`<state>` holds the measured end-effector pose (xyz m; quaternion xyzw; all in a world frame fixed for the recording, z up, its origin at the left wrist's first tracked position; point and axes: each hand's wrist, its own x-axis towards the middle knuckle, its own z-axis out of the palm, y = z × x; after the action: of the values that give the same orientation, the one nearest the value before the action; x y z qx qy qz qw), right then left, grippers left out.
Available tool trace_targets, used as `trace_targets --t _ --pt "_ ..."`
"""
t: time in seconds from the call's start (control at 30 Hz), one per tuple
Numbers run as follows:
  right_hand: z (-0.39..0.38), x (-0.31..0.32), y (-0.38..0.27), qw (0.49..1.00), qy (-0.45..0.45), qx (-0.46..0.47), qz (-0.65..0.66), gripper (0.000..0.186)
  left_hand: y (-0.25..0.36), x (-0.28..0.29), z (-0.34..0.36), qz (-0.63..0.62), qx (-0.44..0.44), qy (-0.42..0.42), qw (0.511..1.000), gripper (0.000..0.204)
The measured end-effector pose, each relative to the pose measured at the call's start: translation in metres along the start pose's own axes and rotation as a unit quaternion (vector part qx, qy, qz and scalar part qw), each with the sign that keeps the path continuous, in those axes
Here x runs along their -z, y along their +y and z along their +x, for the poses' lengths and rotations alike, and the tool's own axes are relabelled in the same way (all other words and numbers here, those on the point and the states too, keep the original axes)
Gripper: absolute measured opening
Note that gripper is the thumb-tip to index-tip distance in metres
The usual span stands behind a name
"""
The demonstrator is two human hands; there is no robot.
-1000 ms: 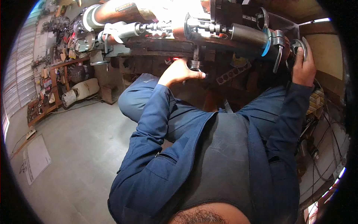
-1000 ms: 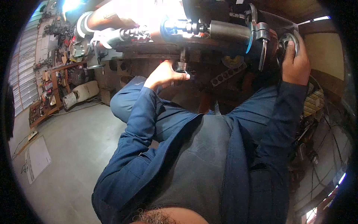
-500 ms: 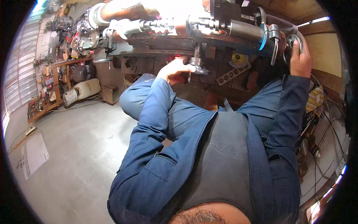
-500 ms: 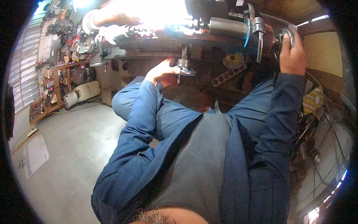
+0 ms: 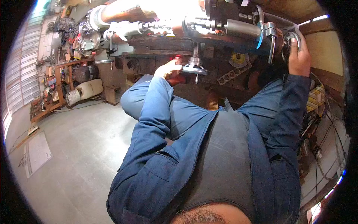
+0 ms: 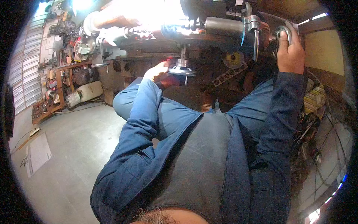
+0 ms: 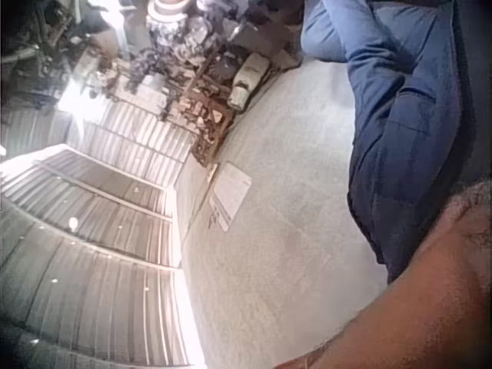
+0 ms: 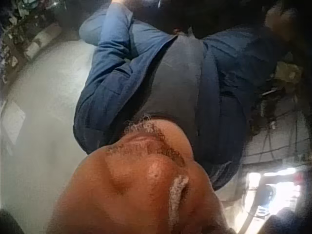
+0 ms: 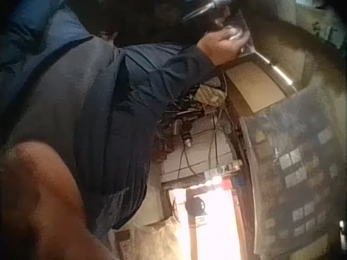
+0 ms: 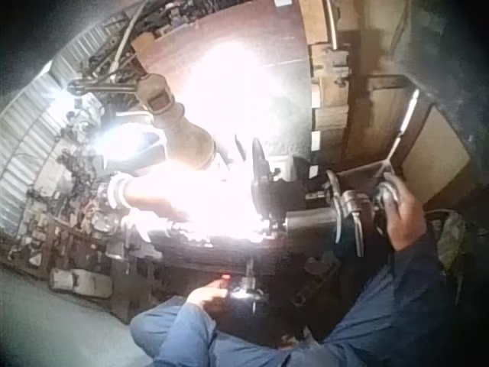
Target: The person operates a lathe machine by turning manual handwheels to feed a cutting tool into a rotating metal camshaft, while also periodically wiping parts of the machine with their hands and adjusting small components.
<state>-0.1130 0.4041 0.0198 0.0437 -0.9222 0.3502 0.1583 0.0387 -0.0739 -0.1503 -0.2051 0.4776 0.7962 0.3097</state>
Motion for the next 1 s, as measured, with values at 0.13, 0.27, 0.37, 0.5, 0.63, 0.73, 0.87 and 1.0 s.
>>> trace_targets --t 0.13,0.27,0.37,0.5,0.63,0.73,0.87,1.0 --pt "-0.001 0.0 0.005 1.0 0.011 0.003 -0.024 0.039 0.045 -0.07 -0.019 0.029 -0.004 -0.054 0.998 0.055" --pt "0.0 -0.004 0.0 0.999 0.018 0.026 -0.013 0.039 0.043 -0.073 -0.015 0.084 0.016 -0.06 0.995 0.065" --pt "-0.001 -0.002 0.0 1.0 0.013 0.023 -0.004 0.038 0.035 -0.082 -0.009 0.174 -0.009 -0.002 0.985 0.058" --pt "0.0 -0.001 0.012 0.999 0.014 0.032 -0.003 0.037 0.04 -0.092 -0.014 0.158 -0.012 -0.009 0.987 0.055" --pt "0.0 -0.003 0.005 1.0 0.003 0.017 -0.01 0.037 0.035 -0.086 -0.016 0.095 0.015 -0.007 0.995 0.057" --pt "0.0 -0.005 0.007 1.0 0.016 0.017 -0.008 0.037 0.035 -0.08 -0.013 0.125 0.009 -0.01 0.992 0.057" --pt "0.0 0.001 0.004 1.0 0.005 0.003 0.006 0.039 0.048 -0.087 -0.01 0.233 0.012 -0.018 0.972 0.059" --pt "-0.001 -0.001 0.003 0.999 0.029 0.023 -0.004 0.041 0.055 -0.094 -0.003 0.366 0.018 0.003 0.93 0.065"
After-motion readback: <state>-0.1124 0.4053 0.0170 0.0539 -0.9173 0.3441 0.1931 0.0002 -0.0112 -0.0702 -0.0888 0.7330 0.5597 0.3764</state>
